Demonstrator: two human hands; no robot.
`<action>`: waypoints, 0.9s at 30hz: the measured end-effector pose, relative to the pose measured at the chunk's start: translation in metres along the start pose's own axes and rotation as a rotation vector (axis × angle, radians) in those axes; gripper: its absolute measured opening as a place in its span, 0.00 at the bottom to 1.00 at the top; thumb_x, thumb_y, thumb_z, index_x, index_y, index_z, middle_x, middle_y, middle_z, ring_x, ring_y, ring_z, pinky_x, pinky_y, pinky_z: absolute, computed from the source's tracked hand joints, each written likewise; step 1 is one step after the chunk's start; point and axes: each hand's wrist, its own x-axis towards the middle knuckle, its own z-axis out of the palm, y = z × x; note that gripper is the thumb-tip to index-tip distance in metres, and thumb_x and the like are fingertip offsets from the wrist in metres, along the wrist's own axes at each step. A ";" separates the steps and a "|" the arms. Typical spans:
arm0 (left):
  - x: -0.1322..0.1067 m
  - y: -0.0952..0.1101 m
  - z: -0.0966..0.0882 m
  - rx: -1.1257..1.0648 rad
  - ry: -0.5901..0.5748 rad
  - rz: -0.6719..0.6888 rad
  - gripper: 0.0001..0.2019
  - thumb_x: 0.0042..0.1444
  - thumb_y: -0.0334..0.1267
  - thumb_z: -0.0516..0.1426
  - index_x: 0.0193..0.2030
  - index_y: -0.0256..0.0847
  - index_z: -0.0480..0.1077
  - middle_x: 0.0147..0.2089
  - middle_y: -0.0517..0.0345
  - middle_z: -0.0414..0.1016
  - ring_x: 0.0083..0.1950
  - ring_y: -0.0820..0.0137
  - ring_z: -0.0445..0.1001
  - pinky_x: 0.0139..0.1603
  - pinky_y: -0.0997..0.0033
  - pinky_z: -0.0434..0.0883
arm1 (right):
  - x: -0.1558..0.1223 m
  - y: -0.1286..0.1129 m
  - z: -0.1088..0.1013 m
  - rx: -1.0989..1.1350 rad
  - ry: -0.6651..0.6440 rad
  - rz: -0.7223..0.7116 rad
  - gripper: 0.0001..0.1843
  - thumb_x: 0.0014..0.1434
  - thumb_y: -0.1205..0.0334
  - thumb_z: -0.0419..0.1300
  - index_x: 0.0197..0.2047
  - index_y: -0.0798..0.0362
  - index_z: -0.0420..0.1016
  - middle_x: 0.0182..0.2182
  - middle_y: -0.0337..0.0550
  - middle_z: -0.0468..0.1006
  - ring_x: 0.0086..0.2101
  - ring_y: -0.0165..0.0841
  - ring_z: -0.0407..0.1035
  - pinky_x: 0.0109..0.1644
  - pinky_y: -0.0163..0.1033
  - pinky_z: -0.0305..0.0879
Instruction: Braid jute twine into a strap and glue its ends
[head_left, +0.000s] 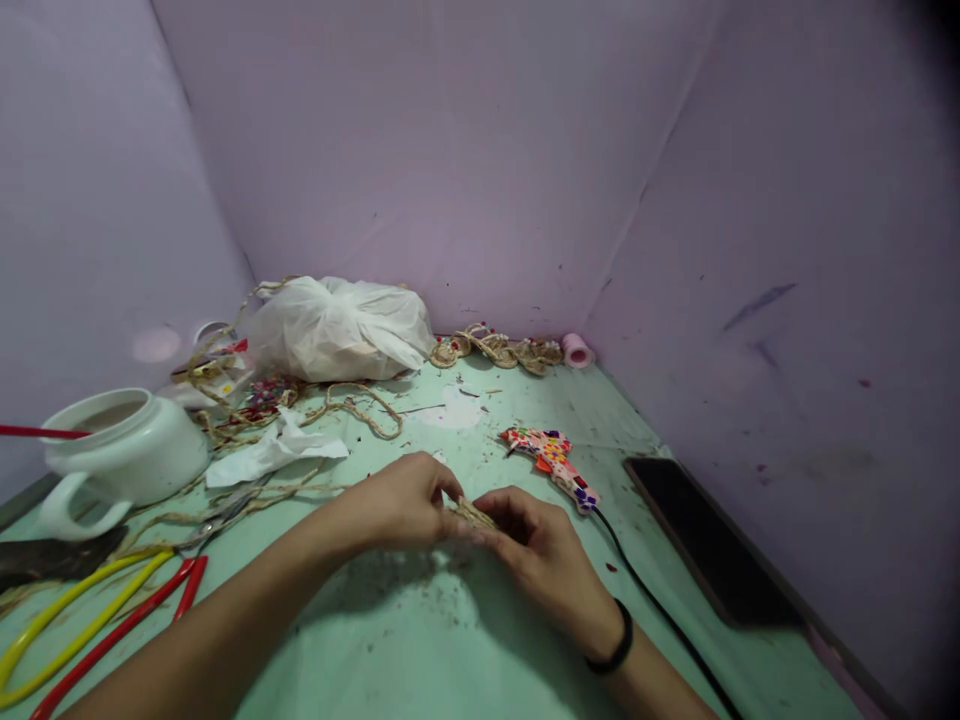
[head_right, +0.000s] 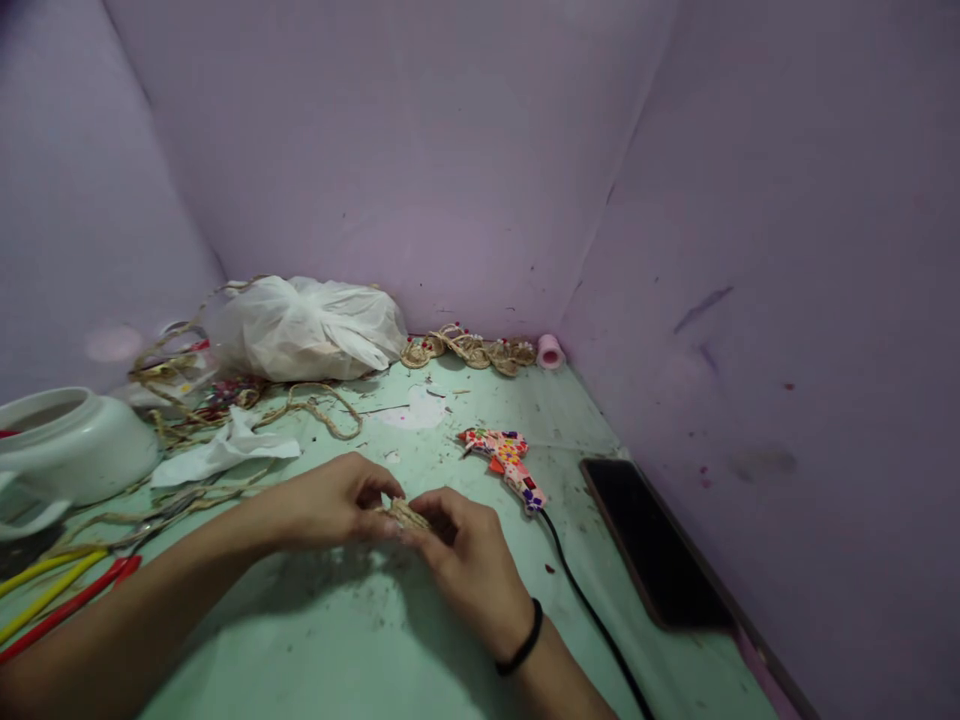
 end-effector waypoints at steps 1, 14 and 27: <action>-0.002 0.001 -0.003 0.045 0.002 0.004 0.11 0.40 0.41 0.57 0.29 0.38 0.74 0.19 0.65 0.62 0.22 0.75 0.58 0.21 0.77 0.53 | 0.001 -0.001 0.000 0.072 0.019 0.058 0.08 0.48 0.60 0.64 0.32 0.53 0.74 0.27 0.39 0.76 0.27 0.31 0.67 0.31 0.36 0.61; -0.011 0.007 -0.008 0.184 0.110 0.031 0.08 0.42 0.36 0.55 0.25 0.39 0.75 0.20 0.62 0.68 0.24 0.75 0.62 0.23 0.78 0.56 | -0.001 -0.016 0.000 0.177 -0.006 0.211 0.09 0.42 0.62 0.63 0.26 0.58 0.72 0.20 0.35 0.68 0.22 0.25 0.58 0.26 0.32 0.52; -0.017 0.017 0.003 0.463 0.097 0.139 0.11 0.47 0.38 0.56 0.38 0.46 0.74 0.30 0.59 0.76 0.30 0.69 0.70 0.27 0.74 0.58 | -0.010 -0.007 0.006 0.110 0.065 0.092 0.04 0.44 0.65 0.61 0.26 0.56 0.71 0.22 0.40 0.73 0.24 0.30 0.64 0.28 0.34 0.57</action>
